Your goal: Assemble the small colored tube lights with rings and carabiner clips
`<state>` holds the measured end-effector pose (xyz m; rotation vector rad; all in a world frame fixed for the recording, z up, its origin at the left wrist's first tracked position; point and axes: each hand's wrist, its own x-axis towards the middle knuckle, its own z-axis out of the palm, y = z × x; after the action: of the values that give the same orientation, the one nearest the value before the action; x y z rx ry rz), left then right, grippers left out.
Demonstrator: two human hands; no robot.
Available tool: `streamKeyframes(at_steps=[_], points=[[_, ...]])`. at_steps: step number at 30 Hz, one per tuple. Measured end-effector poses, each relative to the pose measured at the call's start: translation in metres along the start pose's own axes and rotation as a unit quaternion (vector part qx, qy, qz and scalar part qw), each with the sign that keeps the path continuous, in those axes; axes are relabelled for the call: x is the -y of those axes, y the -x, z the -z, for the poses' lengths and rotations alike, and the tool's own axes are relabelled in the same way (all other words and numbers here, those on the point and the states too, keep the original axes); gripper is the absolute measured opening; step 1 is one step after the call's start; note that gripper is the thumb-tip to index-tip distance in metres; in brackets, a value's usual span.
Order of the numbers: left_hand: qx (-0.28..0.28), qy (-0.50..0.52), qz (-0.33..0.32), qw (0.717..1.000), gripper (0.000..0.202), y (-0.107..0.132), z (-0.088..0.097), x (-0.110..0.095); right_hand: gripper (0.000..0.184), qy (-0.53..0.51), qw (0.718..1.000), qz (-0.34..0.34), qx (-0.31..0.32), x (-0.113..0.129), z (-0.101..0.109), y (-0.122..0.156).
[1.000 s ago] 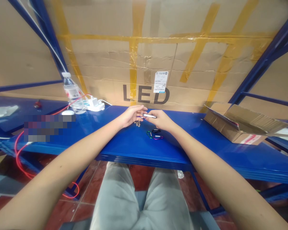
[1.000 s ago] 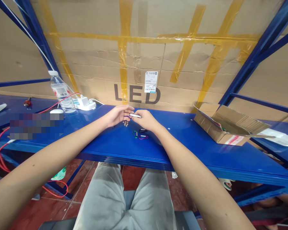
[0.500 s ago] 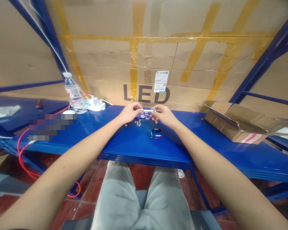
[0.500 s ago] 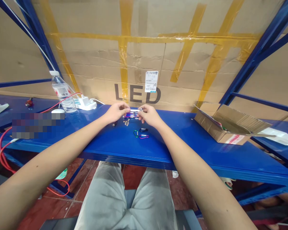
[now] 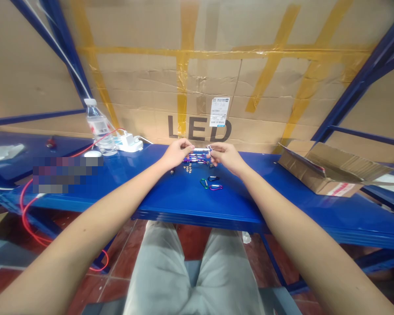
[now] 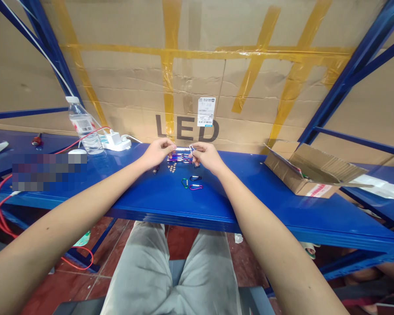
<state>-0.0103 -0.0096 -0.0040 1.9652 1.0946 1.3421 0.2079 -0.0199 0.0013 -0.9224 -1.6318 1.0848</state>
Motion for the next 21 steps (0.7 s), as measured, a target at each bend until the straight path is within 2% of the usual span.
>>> streamKeyframes(at_steps=[5,8,10,13,15,17,19,21], points=[[-0.008,0.028,0.006,1.000,0.020,0.001,-0.007,0.001,0.009,-0.038,0.999,-0.008,-0.023,0.002,-0.003,0.000],[-0.032,0.045,0.016,0.998,0.020,0.002,-0.011,0.000,0.010,-0.061,0.998,-0.024,-0.026,0.003,-0.006,0.001],[-0.056,0.025,0.003,0.998,0.020,0.004,-0.011,-0.002,0.013,-0.074,0.996,-0.038,-0.017,0.004,-0.008,0.002],[-0.079,-0.051,-0.050,0.994,0.018,0.007,-0.008,-0.008,0.022,-0.074,0.996,-0.053,-0.001,0.005,-0.009,0.003],[-0.078,-0.096,-0.090,0.988,0.016,0.008,-0.005,-0.012,0.023,-0.034,0.998,-0.048,0.003,0.004,-0.007,0.003],[-0.068,-0.119,-0.116,0.984,0.013,0.008,-0.001,-0.013,0.016,0.043,0.999,-0.027,-0.002,0.001,-0.003,0.000],[-0.053,-0.128,-0.121,0.983,0.011,0.006,0.002,-0.011,0.010,0.129,0.992,0.001,-0.010,-0.004,0.002,-0.003],[-0.032,-0.134,-0.110,0.984,0.009,0.003,0.006,-0.005,0.012,0.187,0.982,0.023,-0.013,-0.011,0.007,-0.006]])
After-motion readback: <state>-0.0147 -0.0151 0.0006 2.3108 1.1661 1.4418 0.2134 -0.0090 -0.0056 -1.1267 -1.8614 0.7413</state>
